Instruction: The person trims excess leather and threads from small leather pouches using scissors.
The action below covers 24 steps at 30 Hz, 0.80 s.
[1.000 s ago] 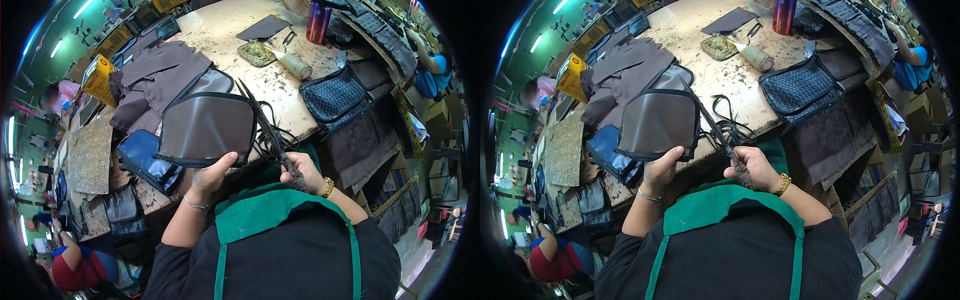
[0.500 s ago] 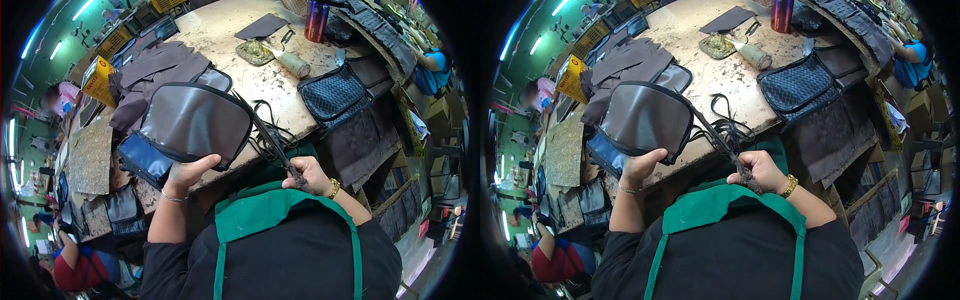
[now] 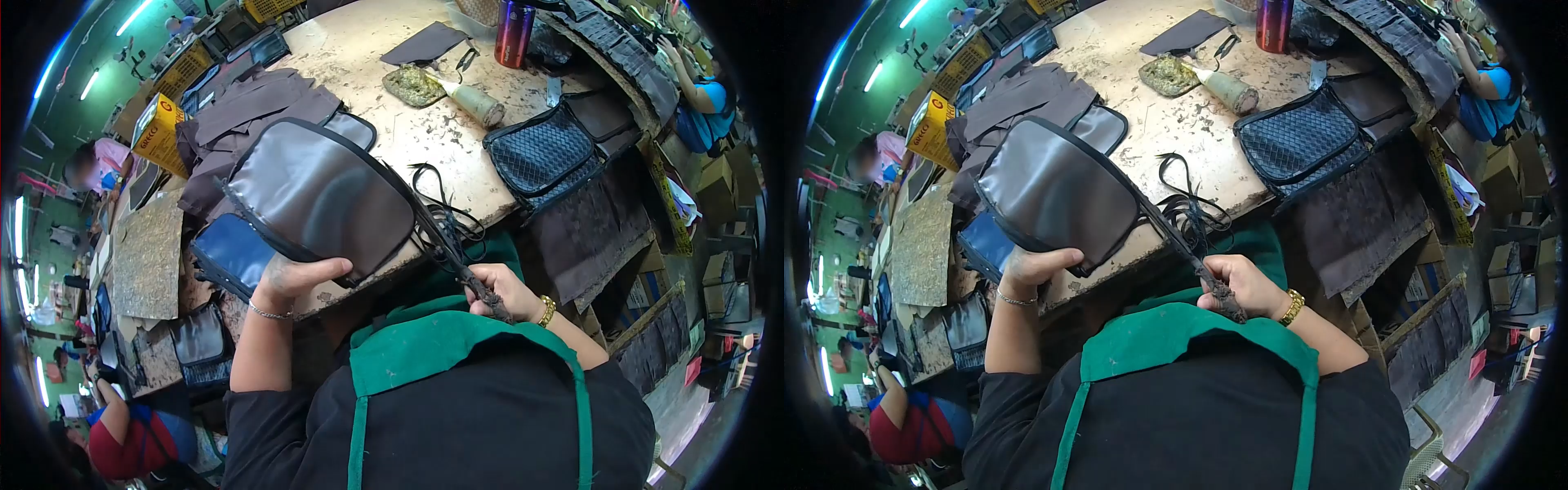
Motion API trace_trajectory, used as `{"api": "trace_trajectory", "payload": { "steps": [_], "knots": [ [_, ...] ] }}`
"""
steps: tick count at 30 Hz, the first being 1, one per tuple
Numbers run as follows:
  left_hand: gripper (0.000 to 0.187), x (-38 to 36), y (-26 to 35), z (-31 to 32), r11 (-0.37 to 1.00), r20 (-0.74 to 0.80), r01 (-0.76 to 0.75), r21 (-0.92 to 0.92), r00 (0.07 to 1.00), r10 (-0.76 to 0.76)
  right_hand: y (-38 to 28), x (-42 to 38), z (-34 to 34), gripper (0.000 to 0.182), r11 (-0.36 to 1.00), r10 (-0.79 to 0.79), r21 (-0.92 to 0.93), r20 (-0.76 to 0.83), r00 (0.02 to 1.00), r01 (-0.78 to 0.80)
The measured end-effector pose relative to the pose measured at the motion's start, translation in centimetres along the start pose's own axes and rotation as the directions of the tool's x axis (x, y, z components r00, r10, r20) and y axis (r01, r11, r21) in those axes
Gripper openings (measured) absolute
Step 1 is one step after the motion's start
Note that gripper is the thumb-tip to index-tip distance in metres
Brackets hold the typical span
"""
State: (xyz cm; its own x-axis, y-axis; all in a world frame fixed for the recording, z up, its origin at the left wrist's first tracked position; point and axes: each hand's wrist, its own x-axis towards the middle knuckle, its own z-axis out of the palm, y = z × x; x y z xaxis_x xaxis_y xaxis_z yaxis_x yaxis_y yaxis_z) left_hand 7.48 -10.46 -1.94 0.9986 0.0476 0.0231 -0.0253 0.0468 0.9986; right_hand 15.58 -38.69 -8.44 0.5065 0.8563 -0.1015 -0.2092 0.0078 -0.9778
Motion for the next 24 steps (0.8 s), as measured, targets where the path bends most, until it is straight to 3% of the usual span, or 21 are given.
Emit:
{"api": "trace_trajectory", "payload": {
  "steps": [3,5,14,18,20,21,22,23,24],
  "knots": [
    [0.060,-0.3,-0.3,0.4,0.992,0.026,-0.015,0.122,1.000,0.012,-0.2,0.1,0.0,0.039,0.998,-0.051,0.042,0.070,0.996,0.048],
    [0.060,-0.5,-0.3,0.5,0.991,0.000,0.126,-0.036,0.992,-0.126,0.1,0.1,-0.2,0.039,0.999,-0.034,0.022,0.060,0.998,0.033],
    [0.055,-0.8,-1.2,0.0,1.000,0.012,0.005,0.025,1.000,-0.006,0.4,-0.4,0.6,0.035,0.995,-0.013,-0.101,-0.057,0.998,0.007],
    [0.057,-0.6,-1.4,-1.4,0.995,0.054,0.083,0.048,0.995,-0.085,0.9,-0.4,0.2,0.036,0.978,-0.014,-0.206,-0.072,0.997,-0.001],
    [0.060,-0.4,-2.2,-2.7,0.996,0.210,-0.084,-0.001,0.974,0.082,0.7,-0.5,0.4,0.036,0.969,-0.055,-0.245,-0.073,0.996,0.035],
    [0.060,-0.4,-2.1,-2.5,0.996,0.209,-0.086,-0.001,0.974,0.084,0.5,-0.5,0.5,0.036,0.969,-0.056,-0.246,-0.072,0.996,0.036],
    [0.058,-0.4,-2.1,-2.0,0.938,0.109,-0.112,-0.328,0.982,0.155,0.3,-0.6,0.5,0.036,0.963,-0.083,-0.263,-0.072,0.994,0.061],
    [0.057,-0.4,-2.0,-1.4,0.773,-0.011,-0.153,-0.616,0.982,0.186,0.2,-0.6,0.6,0.036,0.957,-0.107,-0.279,-0.070,0.992,0.084],
    [0.047,-0.4,-1.7,-0.6,0.708,-0.133,-0.208,-0.674,0.978,0.161,0.3,-0.6,0.6,0.036,0.957,-0.107,-0.279,-0.068,0.992,0.084]
  ]
}}
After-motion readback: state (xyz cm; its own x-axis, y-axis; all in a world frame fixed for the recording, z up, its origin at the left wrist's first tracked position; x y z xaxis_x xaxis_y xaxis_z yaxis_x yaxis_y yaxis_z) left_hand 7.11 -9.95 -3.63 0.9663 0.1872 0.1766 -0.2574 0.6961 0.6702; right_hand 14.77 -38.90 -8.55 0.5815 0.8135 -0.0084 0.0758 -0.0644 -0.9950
